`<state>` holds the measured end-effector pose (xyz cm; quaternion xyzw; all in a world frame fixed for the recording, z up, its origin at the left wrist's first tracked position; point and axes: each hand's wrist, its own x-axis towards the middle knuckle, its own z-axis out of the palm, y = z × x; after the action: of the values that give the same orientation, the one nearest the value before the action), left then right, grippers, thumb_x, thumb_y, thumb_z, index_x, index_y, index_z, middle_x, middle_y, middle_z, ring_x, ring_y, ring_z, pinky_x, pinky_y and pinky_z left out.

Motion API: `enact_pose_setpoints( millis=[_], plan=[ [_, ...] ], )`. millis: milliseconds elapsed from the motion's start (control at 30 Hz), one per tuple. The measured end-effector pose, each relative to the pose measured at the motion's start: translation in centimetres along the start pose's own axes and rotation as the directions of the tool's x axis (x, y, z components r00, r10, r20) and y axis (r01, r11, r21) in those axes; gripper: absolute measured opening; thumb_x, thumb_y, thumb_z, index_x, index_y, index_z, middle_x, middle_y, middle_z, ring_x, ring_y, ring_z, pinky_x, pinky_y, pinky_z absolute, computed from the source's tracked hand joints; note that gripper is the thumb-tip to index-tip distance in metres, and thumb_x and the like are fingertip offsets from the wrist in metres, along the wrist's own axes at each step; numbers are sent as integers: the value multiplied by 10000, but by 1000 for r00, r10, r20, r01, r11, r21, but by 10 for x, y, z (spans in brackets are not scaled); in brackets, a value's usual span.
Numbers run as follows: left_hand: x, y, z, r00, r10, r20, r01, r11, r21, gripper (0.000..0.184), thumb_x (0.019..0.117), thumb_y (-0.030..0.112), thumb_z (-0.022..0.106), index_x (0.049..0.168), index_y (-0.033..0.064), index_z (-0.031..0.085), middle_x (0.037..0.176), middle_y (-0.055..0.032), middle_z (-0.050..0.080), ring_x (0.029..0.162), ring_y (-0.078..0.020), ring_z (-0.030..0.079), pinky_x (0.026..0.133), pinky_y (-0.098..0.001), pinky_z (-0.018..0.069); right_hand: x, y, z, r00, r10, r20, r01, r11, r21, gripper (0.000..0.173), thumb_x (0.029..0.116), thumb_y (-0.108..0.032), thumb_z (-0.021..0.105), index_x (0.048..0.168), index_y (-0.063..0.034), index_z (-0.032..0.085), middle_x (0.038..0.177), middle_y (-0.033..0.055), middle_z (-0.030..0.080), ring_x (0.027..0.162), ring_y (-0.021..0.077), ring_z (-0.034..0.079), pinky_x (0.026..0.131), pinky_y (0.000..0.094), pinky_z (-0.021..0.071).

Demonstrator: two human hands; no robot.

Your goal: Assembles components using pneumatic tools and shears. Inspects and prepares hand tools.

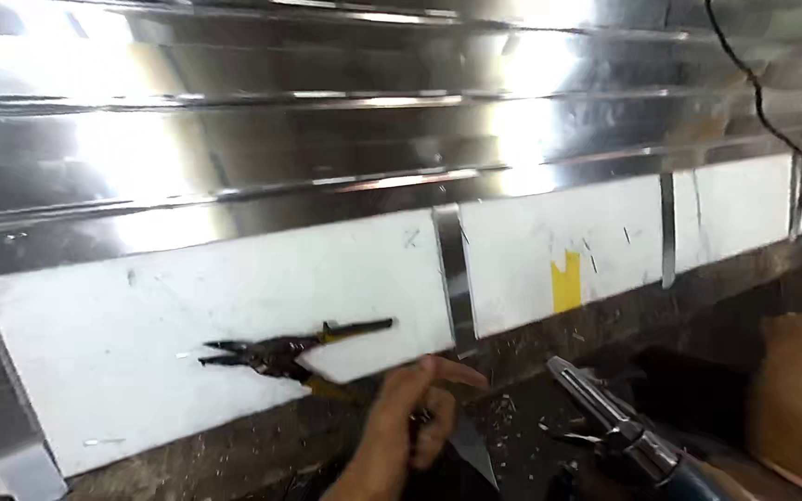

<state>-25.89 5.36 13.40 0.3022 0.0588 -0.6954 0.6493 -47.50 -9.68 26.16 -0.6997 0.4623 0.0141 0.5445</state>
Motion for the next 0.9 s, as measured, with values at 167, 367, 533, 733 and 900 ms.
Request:
enact_pose_setpoints(
  millis=[167, 367, 533, 733, 900],
  plan=[
    [-32, -104, 63, 890, -407, 204, 371, 908, 195, 668, 1052, 655, 167, 1358, 228, 581, 563, 65, 492, 398, 4, 341, 365, -161, 268, -89, 47, 25, 993, -26, -112, 43, 988, 147, 365, 858, -75, 814, 1181, 29, 680, 1005, 92, 775, 883, 174, 758, 801, 376, 661],
    [-35, -183, 122, 879, -463, 118, 303, 732, 611, 541, 1105, 428, 234, 1500, 151, 478, 945, -2, 677, 592, -65, 572, 470, -233, 479, -160, 115, 8, 964, -67, -256, 92, 992, 89, 358, 825, -78, 827, 1143, 14, 691, 939, 71, 765, 794, 118, 739, 735, 319, 651],
    [-17, -276, 173, 916, -352, 193, 75, 623, 778, 557, 1117, 385, 222, 1434, 61, 545, 1185, -71, 679, 929, -85, 657, 826, -308, 562, -210, 181, -38, 876, -30, -481, 60, 997, 46, 385, 749, -107, 846, 1051, 73, 691, 860, 87, 753, 761, 73, 724, 726, 276, 633],
    [7, -353, 233, 912, -366, 186, -155, 111, 982, 430, 1055, 386, 526, 1361, 105, 638, 781, -123, 689, 686, -299, 665, 683, -549, 542, -251, 284, -115, 796, -7, -606, 206, 944, 260, 355, 849, -31, 699, 1157, 93, 575, 886, 48, 710, 768, 125, 695, 728, 338, 621],
    [17, -394, 273, 869, -403, 288, -355, -100, 930, 285, 998, 293, 572, 908, 95, 756, 745, -120, 698, 738, -328, 697, 646, -582, 512, -271, 317, -158, 831, -1, -556, 181, 946, 269, 351, 859, -61, 722, 1150, 98, 603, 869, 83, 714, 749, 157, 699, 711, 354, 616]
  ],
)
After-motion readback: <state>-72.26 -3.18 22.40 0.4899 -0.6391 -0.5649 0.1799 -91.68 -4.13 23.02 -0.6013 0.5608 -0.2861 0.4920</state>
